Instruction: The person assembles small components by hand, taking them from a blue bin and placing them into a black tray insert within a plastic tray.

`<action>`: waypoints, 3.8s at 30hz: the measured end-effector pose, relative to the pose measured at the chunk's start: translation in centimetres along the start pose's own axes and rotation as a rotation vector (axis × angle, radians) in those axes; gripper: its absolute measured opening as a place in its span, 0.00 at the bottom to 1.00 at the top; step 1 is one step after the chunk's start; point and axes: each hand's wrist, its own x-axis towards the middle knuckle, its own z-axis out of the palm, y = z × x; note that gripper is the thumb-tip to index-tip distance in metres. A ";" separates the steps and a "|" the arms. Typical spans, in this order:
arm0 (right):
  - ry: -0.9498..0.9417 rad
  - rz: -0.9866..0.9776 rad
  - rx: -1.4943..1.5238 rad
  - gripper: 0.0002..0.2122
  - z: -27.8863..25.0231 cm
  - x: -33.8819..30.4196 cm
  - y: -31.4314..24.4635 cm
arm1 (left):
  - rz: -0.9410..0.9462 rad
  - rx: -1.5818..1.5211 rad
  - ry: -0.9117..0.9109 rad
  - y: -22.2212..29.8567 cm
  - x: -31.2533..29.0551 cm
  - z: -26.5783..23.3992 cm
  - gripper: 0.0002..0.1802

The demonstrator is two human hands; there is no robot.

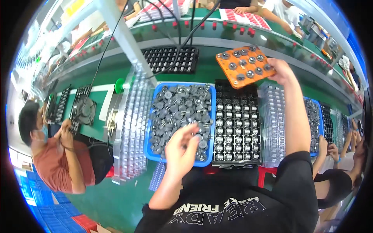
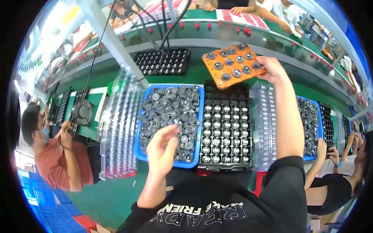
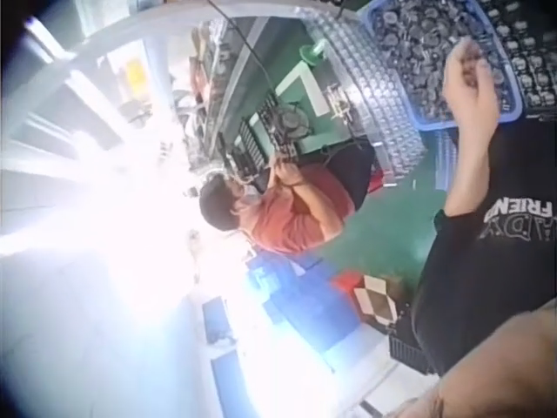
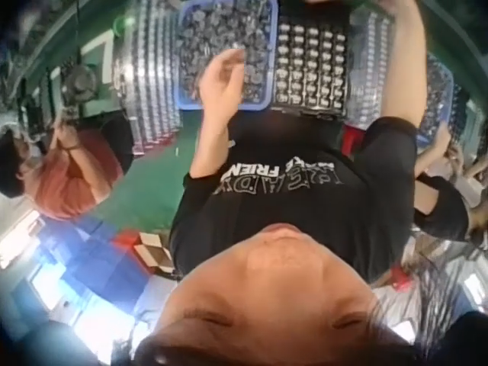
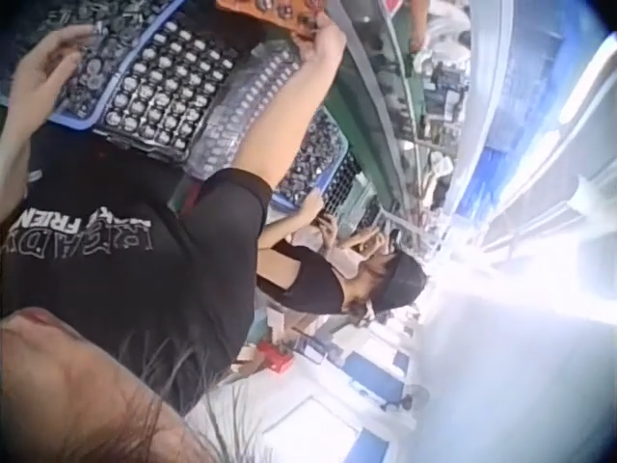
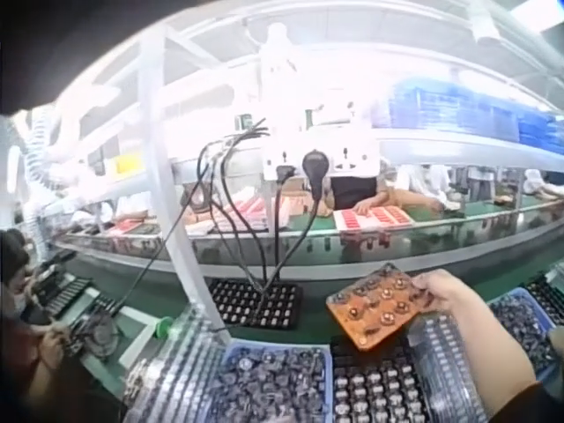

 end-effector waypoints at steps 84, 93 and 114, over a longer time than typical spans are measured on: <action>0.083 -0.286 0.677 0.17 9.7 39.9 6.6 | 0.349 1.001 0.204 -6.3 -0.5 -2.7 0.25; -0.154 -0.163 0.174 0.11 5.0 32.5 5.1 | 0.152 0.929 0.150 -4.0 -0.8 -3.3 0.21; -0.047 -0.552 -0.368 0.26 -2.7 -25.3 0.2 | 0.177 1.027 0.045 -2.5 1.6 -3.0 0.14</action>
